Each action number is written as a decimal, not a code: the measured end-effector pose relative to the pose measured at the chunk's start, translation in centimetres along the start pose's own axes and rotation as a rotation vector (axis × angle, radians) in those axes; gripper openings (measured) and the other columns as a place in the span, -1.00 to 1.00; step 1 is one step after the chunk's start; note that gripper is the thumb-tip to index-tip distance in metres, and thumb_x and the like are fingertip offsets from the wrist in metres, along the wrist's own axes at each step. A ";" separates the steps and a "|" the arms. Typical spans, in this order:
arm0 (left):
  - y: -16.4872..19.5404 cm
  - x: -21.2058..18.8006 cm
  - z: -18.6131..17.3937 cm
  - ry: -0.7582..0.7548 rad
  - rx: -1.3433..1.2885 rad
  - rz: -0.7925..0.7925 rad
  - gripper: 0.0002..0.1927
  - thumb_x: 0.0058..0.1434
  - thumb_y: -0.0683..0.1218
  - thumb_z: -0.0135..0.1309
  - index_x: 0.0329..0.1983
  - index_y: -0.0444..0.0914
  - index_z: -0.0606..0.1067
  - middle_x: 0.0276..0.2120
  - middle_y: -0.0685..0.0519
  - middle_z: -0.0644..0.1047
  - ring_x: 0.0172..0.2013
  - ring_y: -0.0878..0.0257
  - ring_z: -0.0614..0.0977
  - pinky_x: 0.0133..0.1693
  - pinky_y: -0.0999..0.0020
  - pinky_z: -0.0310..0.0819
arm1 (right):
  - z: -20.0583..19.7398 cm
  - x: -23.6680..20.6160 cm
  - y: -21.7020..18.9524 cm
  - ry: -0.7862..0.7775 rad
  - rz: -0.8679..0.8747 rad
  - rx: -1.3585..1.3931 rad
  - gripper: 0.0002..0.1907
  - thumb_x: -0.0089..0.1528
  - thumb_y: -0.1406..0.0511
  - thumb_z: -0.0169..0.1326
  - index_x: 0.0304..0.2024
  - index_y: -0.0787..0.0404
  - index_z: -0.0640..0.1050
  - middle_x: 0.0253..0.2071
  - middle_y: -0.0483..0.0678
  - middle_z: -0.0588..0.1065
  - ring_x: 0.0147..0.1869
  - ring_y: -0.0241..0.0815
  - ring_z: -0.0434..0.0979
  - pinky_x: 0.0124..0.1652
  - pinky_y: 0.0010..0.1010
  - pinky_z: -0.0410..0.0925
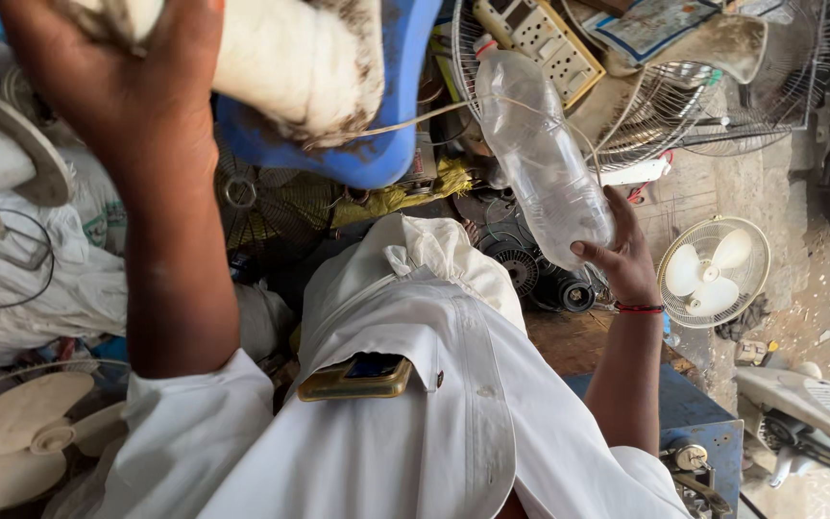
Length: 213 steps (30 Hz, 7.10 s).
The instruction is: The person sorts through a pile of discarded electrical appliances and parts, picking up and moving items such as fan cages, motors, plastic bottles, and extension boards. They handle each item individually, inspecting and repositioning them within the cluttered workspace.
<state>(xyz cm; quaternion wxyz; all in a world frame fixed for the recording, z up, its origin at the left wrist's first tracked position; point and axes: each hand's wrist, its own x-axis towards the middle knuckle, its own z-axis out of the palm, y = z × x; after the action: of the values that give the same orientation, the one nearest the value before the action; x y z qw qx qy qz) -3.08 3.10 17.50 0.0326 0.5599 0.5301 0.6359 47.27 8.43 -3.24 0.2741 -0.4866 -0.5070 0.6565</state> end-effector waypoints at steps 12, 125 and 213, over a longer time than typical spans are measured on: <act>-0.8 -17.2 -23.5 0.371 0.331 -0.339 -0.38 0.48 -0.46 0.23 0.42 -0.45 0.15 0.34 -0.22 0.37 0.22 0.14 0.44 0.34 0.24 0.39 | 15.7 6.4 -0.9 -0.183 0.207 -0.105 0.04 0.03 0.25 0.35 0.49 0.32 0.19 0.34 0.07 0.41 0.30 -0.09 0.47 0.03 -0.38 0.38; -23.3 -31.8 -14.5 0.429 0.729 -0.896 0.00 0.28 0.06 0.45 0.45 -0.50 0.07 0.28 -0.36 0.38 0.26 -0.20 0.47 0.30 0.04 0.33 | 19.1 15.4 -6.6 -0.044 -0.037 -0.322 -0.91 0.34 0.33 0.18 -0.28 0.19 0.57 -0.46 -0.33 0.34 -0.43 -0.52 0.23 -0.44 -0.59 0.11; -1.4 -10.8 -19.7 0.020 0.183 -0.684 -0.54 0.31 -0.36 0.32 0.21 -0.44 0.41 0.02 -0.02 0.54 -0.01 0.32 0.55 0.14 0.39 0.47 | 29.4 18.0 2.7 -0.337 0.284 0.085 -0.39 0.32 0.09 0.13 0.33 0.20 0.34 0.17 0.01 0.52 0.14 -0.07 0.62 -0.04 -0.26 0.48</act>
<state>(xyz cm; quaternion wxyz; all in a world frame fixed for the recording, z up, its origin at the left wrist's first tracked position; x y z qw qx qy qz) -14.52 -15.70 12.91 0.1882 0.3444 0.7420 0.5436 13.86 11.16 -11.95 0.1109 -0.4246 -0.4440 0.7812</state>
